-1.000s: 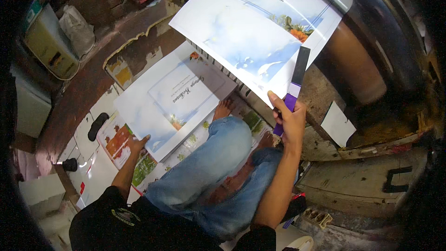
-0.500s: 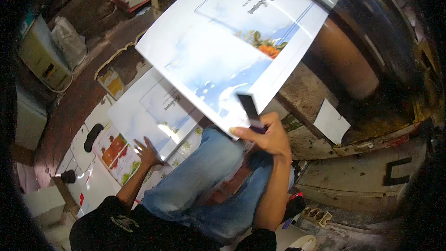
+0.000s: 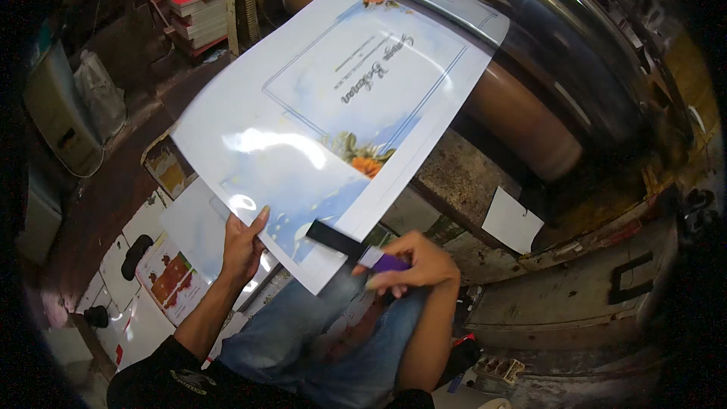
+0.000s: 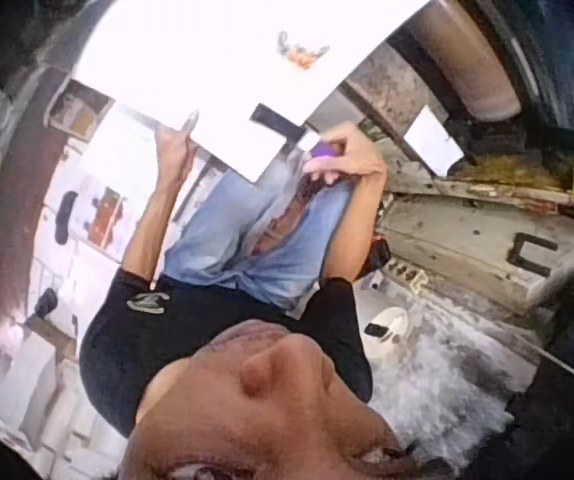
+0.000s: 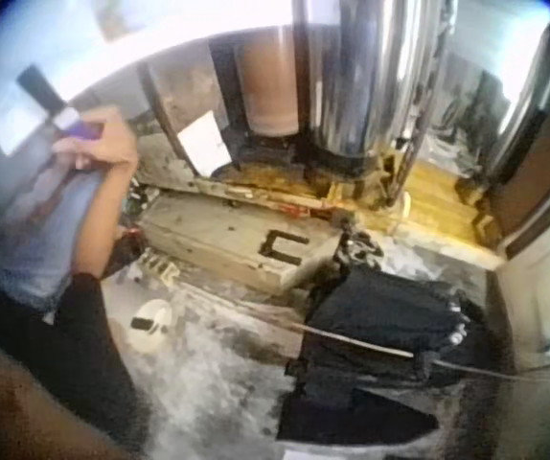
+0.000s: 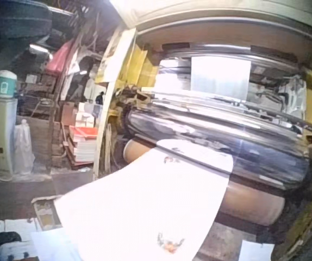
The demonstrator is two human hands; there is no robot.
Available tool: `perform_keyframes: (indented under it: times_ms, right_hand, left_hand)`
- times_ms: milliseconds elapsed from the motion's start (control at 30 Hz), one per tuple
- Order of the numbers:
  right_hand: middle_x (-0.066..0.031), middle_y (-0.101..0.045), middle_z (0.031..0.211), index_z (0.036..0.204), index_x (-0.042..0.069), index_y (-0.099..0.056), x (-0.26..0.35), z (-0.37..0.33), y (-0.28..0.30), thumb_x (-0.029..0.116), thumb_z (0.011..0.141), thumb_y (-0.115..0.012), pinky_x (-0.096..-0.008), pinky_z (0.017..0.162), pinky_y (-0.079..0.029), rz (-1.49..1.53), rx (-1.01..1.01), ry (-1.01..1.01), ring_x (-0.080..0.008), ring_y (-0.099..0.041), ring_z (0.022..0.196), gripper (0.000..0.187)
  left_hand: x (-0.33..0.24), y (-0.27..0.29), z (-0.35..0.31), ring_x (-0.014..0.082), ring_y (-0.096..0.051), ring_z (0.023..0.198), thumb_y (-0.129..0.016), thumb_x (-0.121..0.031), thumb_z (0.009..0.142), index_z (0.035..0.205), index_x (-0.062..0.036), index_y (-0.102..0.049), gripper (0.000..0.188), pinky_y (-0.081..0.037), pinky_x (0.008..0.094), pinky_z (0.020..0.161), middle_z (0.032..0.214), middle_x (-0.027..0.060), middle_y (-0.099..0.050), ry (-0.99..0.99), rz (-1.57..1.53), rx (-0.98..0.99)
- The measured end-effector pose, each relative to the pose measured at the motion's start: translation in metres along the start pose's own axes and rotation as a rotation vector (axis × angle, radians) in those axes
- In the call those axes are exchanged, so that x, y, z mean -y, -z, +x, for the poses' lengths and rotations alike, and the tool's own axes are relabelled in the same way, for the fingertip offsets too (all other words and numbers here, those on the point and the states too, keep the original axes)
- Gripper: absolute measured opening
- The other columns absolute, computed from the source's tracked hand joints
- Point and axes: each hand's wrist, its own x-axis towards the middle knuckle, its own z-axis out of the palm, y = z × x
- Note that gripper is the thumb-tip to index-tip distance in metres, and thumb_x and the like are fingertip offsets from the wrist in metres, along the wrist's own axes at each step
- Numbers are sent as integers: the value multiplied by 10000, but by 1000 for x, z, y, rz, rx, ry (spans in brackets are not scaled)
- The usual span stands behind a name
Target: The person cuts laminated printed sheets coming off a roller machine using a blade and stacks the separated sheets onto a pile.
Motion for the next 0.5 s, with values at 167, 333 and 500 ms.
perform_keyframes:
  times_ms: [167, 333, 500]
  right_hand:
    - [-127, -675, 802, 1264, -64, -518, -32, -2, 32, 162, 952, -565, -211, 478, -462, 486, -508, 644, -91, -569, 521, 388]
    - [-172, -612, 1171, 1381, -34, -387, -26, 8, 32, 181, 995, -508, -236, 621, -529, 641, -1032, 635, -131, -627, 716, 458]
    - [-195, -628, 1147, 1248, 1, -436, -60, 9, 56, 188, 1002, -501, -280, 623, -542, 455, -1121, 417, -168, -650, 771, 316]
  left_hand:
    - [19, 29, 0, 129, -640, 724, -615, -46, 912, 1225, -21, -366, 400, -608, 248, 577, 1042, 90, -561, -32, 55, -44]
    - [19, 54, -16, 145, -635, 903, -637, -62, 908, 1250, -28, -398, 419, -575, 306, 710, 1084, 66, -571, 94, 103, -11]
    - [27, 63, -31, 103, -616, 787, -635, -71, 911, 1190, -43, -414, 357, -576, 249, 536, 958, 37, -570, 146, 41, -45]
